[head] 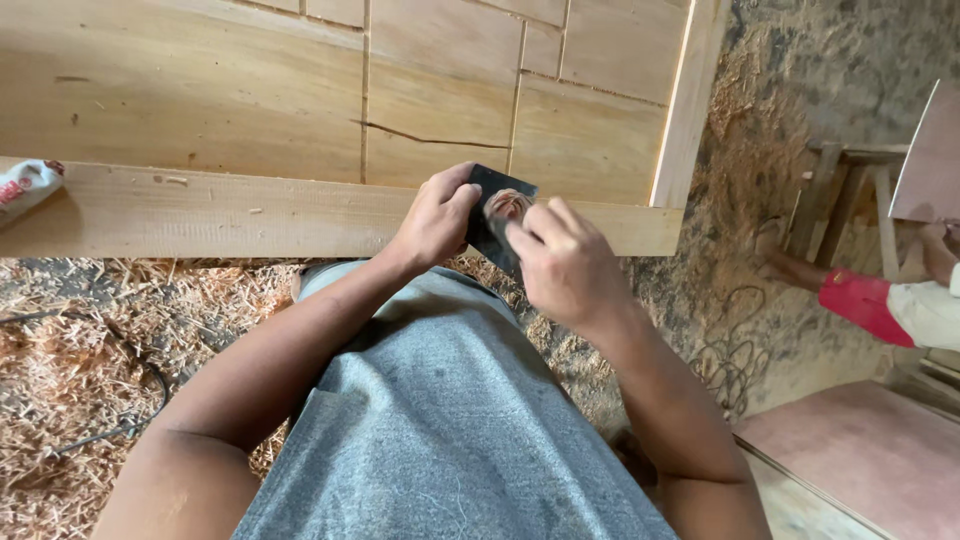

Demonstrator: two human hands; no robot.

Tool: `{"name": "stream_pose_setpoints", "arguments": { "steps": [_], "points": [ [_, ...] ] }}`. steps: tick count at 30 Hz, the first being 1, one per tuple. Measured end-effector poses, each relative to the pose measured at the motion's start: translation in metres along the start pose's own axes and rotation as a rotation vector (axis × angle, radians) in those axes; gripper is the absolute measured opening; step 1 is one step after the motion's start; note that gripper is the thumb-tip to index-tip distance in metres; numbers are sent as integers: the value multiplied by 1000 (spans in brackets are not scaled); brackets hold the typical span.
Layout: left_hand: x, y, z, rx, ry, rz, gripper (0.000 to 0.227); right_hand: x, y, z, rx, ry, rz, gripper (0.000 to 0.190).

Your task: The person scrapes a wooden panel with a metal scraper, then scoops wood filler from a can onto the scraper and applies it into the panel's grooves. The person also wipes the surface with a cloth and continues filling the grooves.

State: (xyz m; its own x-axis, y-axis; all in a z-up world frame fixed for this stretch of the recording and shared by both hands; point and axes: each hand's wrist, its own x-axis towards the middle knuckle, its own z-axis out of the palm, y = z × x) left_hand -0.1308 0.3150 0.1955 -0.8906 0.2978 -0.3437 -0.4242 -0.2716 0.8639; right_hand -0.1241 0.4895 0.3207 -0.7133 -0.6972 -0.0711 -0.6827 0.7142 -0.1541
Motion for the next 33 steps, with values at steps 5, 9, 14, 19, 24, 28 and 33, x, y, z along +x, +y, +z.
{"name": "stream_pose_setpoints", "arguments": {
  "steps": [5,9,14,19,24,28,33],
  "points": [
    [-1,-5,-2,98,-39,89,25,-3,-3,-7,-49,-33,53,17],
    [1,-2,-3,94,-10,132,26,-10,-4,-8,34,49,-70,23],
    [-6,2,1,105,-42,-7,27,-20,-1,-4,-98,17,34,17],
    [-9,14,0,81,-53,54,25,-19,0,-8,-49,6,7,20],
    [-12,18,4,68,-43,-13,26,-19,-4,-13,-12,38,-41,15],
    [-12,17,6,112,-39,23,27,-15,-6,-16,-65,-35,55,18],
    [-13,13,8,189,-14,186,26,-14,-9,-21,-15,94,-60,20]
  ]
}}
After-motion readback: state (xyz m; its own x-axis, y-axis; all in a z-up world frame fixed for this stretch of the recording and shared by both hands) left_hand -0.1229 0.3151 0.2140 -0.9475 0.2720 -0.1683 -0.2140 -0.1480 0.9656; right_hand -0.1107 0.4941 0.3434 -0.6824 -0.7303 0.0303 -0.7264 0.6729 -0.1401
